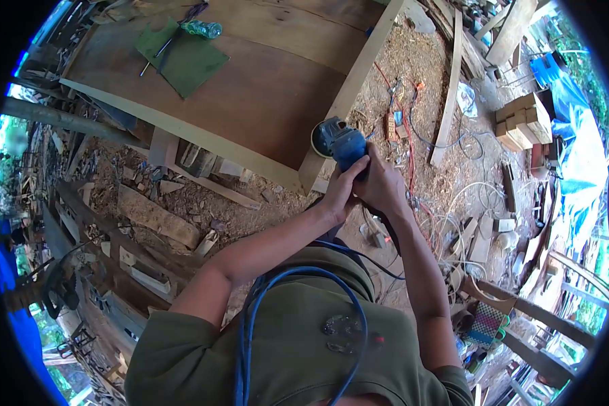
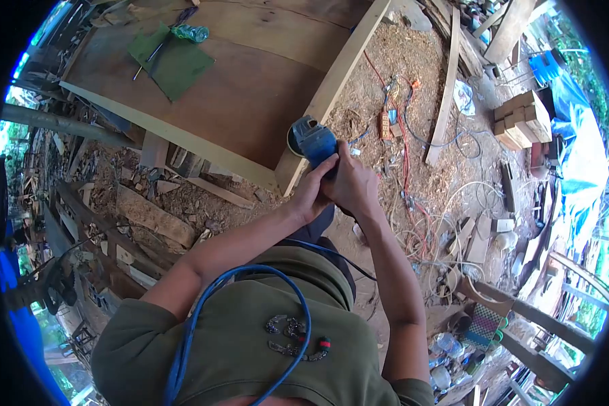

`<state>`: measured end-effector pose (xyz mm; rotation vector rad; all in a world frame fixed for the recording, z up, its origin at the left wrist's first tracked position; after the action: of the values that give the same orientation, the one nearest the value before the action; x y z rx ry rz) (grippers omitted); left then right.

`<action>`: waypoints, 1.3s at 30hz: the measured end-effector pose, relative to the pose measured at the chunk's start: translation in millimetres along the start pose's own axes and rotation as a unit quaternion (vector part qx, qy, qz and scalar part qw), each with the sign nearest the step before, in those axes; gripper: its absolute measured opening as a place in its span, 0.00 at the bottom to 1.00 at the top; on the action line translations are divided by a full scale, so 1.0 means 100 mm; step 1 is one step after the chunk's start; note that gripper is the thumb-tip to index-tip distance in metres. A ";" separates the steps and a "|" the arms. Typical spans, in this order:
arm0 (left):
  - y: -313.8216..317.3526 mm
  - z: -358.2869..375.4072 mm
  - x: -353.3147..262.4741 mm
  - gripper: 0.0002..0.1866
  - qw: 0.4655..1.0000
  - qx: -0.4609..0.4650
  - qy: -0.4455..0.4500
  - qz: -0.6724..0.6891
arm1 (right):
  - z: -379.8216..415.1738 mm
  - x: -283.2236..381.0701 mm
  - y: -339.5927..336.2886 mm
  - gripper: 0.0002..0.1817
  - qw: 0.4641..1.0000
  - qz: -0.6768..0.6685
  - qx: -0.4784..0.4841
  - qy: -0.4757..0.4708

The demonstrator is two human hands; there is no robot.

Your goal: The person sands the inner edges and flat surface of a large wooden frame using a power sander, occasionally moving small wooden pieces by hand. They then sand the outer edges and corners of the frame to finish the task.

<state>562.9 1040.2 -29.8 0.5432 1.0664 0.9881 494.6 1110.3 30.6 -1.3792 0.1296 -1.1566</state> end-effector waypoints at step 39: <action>1.18 -2.79 -0.66 0.28 0.982 -0.082 0.160 0.054 | -2.56 -1.26 -1.69 0.36 0.986 0.057 0.079 -0.136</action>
<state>254.0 1017.5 -23.4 0.3145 1.2341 1.2765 166.7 1059.7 27.9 -1.3561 -0.0767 -0.8550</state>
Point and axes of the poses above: each hand's wrist, its own z-axis away from the middle knuckle, its own y-axis out of the palm, x = y × z, the point moved 3 cm from there along -z, towards the middle knuckle, and after that the axes turned 9 degrees about x, right-handed, at the moved point
